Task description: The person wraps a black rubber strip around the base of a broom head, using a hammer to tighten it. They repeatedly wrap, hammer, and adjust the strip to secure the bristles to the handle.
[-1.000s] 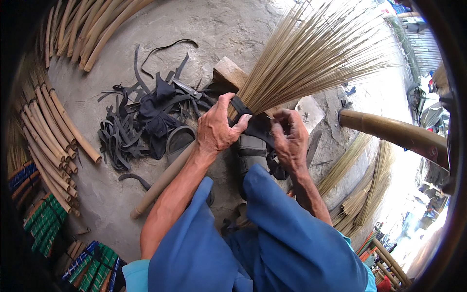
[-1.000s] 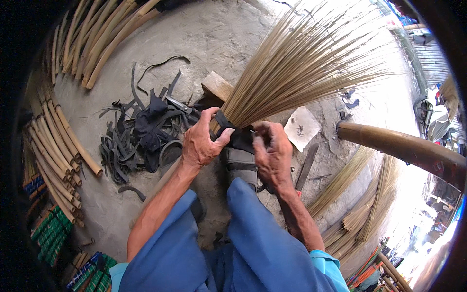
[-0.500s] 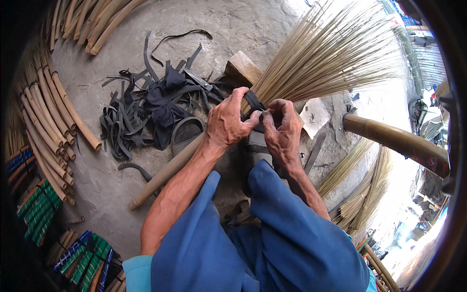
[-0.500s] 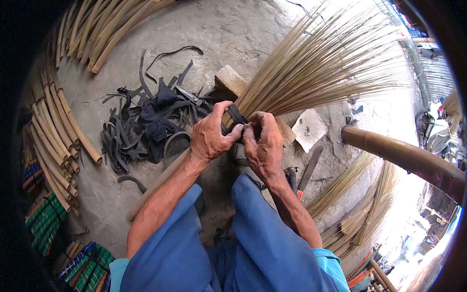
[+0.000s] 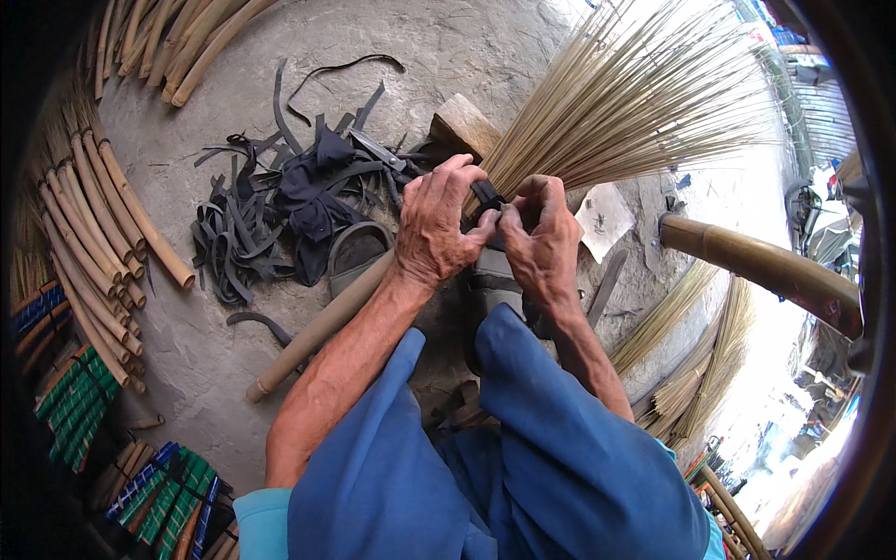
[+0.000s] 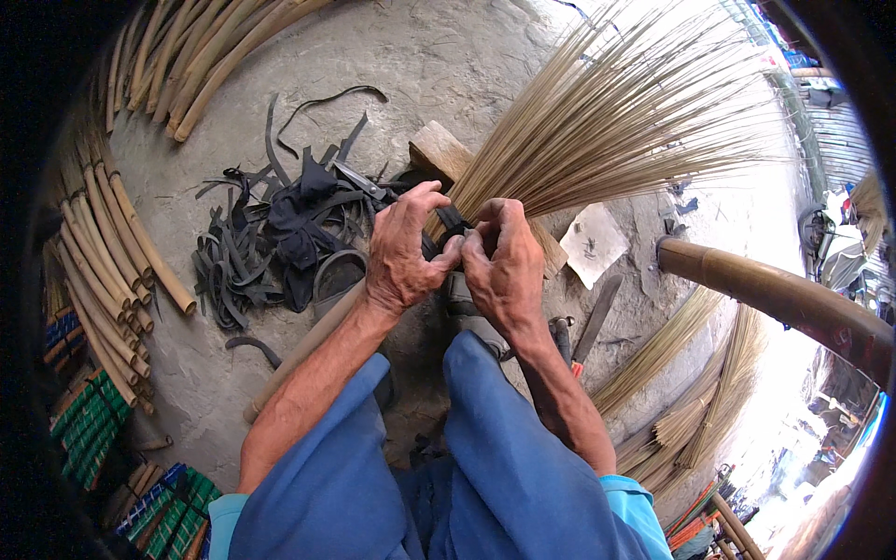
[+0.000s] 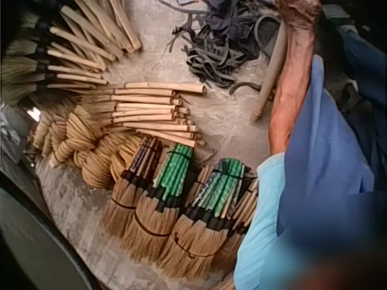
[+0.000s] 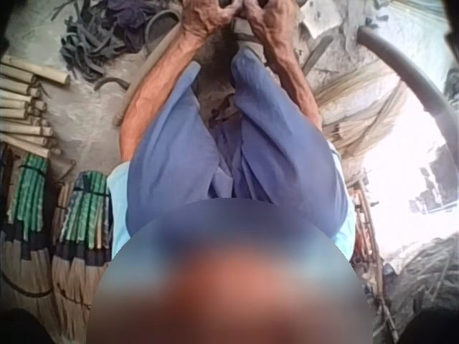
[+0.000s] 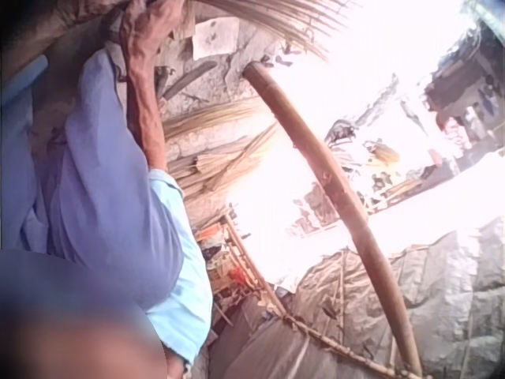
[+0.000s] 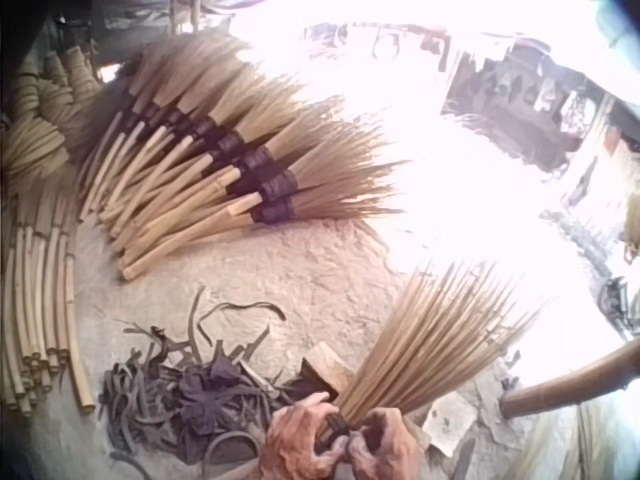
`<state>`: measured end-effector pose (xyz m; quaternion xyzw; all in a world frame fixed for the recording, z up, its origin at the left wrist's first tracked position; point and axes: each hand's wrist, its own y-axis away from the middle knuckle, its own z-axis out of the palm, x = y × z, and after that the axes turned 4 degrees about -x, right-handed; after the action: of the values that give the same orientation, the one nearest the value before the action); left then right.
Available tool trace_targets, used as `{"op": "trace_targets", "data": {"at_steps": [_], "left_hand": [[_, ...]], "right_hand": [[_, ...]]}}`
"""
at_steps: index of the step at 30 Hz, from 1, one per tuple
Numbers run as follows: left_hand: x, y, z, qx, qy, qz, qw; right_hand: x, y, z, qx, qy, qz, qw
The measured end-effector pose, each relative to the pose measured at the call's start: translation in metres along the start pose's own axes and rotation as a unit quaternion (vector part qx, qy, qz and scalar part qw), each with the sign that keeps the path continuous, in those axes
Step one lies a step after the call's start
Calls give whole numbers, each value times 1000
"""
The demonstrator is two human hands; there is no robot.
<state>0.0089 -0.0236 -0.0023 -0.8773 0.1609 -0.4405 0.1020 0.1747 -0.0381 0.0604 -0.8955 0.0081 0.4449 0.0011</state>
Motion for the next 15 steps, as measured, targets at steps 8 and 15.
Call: {"op": "trace_targets", "data": {"at_steps": [8,15], "left_hand": [[1,2,1,-13,28,-20,999],[4,1,-3,-16,-14,19,1000]], "right_hand": [[1,2,2,0,10,0,1000],[-4,-1,3,0,43,-21,999]]}}
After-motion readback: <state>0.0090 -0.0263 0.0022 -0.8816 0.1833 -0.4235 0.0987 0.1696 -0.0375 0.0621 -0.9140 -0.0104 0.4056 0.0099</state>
